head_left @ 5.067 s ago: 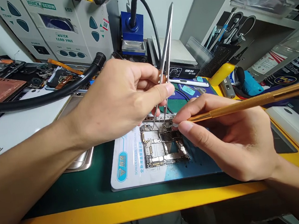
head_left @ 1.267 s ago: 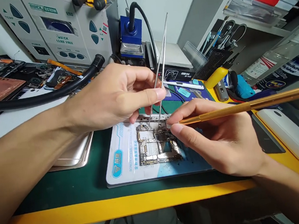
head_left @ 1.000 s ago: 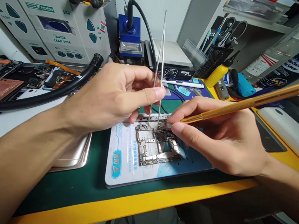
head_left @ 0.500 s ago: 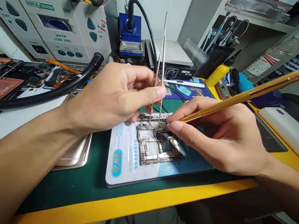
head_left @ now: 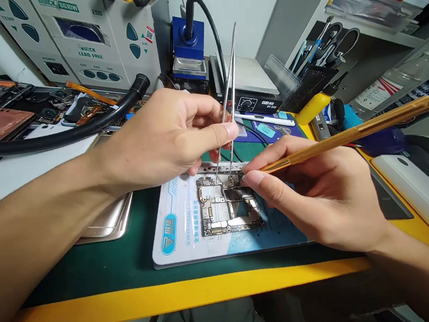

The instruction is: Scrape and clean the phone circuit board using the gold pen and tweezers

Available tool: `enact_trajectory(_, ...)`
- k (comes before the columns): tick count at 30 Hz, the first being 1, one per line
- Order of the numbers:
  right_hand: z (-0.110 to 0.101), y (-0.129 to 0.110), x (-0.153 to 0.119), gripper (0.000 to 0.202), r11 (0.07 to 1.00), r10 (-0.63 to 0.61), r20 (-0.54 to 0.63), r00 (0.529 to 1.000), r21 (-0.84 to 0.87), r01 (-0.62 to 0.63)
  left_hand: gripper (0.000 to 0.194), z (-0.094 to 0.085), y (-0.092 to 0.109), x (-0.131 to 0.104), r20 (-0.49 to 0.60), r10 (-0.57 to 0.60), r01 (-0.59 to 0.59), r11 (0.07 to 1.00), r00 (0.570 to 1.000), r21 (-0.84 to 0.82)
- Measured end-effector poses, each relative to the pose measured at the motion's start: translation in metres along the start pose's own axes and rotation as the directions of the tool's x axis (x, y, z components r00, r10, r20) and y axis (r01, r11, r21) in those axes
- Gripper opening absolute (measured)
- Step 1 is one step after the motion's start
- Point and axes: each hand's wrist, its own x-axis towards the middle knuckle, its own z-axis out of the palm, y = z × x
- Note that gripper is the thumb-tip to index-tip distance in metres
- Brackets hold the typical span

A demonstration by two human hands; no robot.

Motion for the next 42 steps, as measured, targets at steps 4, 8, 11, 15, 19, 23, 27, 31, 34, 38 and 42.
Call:
enact_trajectory(4, -0.002, 0.000, 0.001, 0.011, 1.000, 0.024, 0.025, 0.999, 0.010, -0.024, 0.021, -0.001, 0.001, 0.000, 0.014, 0.009, -0.008, 1.000, 1.000, -0.026)
enact_trajectory(8, -0.003, -0.001, 0.002, 0.009, 1.000, 0.012, 0.004, 1.000, 0.022, -0.012, 0.020, -0.002, -0.002, 0.000, 0.019, 0.009, -0.009, 1.000, 1.000, -0.027)
enact_trajectory(11, -0.002, -0.001, 0.002, 0.008, 0.999, 0.031, 0.004, 0.999, 0.035, -0.032, 0.021, -0.002, -0.004, 0.001, 0.030, 0.049, -0.048, 0.998, 0.998, -0.031)
enact_trajectory(15, -0.001, -0.001, 0.001, 0.007, 0.995, 0.065, 0.043, 0.997, 0.070, -0.068, 0.021, -0.002, -0.009, 0.005, 0.008, 0.102, -0.102, 0.995, 0.995, -0.017)
enact_trajectory(19, -0.002, -0.001, 0.003, 0.009, 0.994, 0.071, 0.031, 0.997, 0.077, -0.073, 0.022, -0.002, -0.013, 0.007, 0.006, 0.119, -0.118, 0.992, 0.993, -0.036)
enact_trajectory(23, -0.002, -0.003, 0.005, 0.010, 0.994, 0.074, 0.011, 0.997, 0.077, -0.075, 0.023, -0.002, -0.012, 0.005, 0.000, 0.125, -0.125, 0.992, 0.992, -0.029)
enact_trajectory(27, -0.003, -0.003, 0.005, 0.010, 0.994, 0.075, 0.057, 0.996, 0.078, -0.079, 0.022, -0.002, -0.010, 0.004, 0.009, 0.128, -0.128, 0.992, 0.992, -0.021)
enact_trajectory(31, -0.002, -0.003, 0.005, 0.011, 0.994, 0.075, 0.041, 0.996, 0.083, -0.078, 0.020, -0.001, -0.010, 0.003, -0.008, 0.132, -0.132, 0.990, 0.991, -0.040)
enact_trajectory(34, -0.001, -0.002, 0.006, 0.010, 0.994, 0.075, 0.002, 0.997, 0.082, -0.075, 0.017, 0.000, -0.011, 0.003, -0.008, 0.139, -0.139, 0.989, 0.990, -0.047)
enact_trajectory(38, -0.001, -0.002, 0.007, 0.010, 0.994, 0.082, 0.020, 0.996, 0.065, -0.083, 0.016, 0.000, -0.011, 0.003, -0.007, 0.152, -0.152, 0.987, 0.988, -0.044)
enact_trajectory(42, -0.003, -0.003, 0.006, 0.011, 0.995, 0.075, 0.047, 0.996, 0.059, -0.077, 0.018, 0.000, -0.012, 0.003, -0.011, 0.150, -0.150, 0.988, 0.989, -0.047)
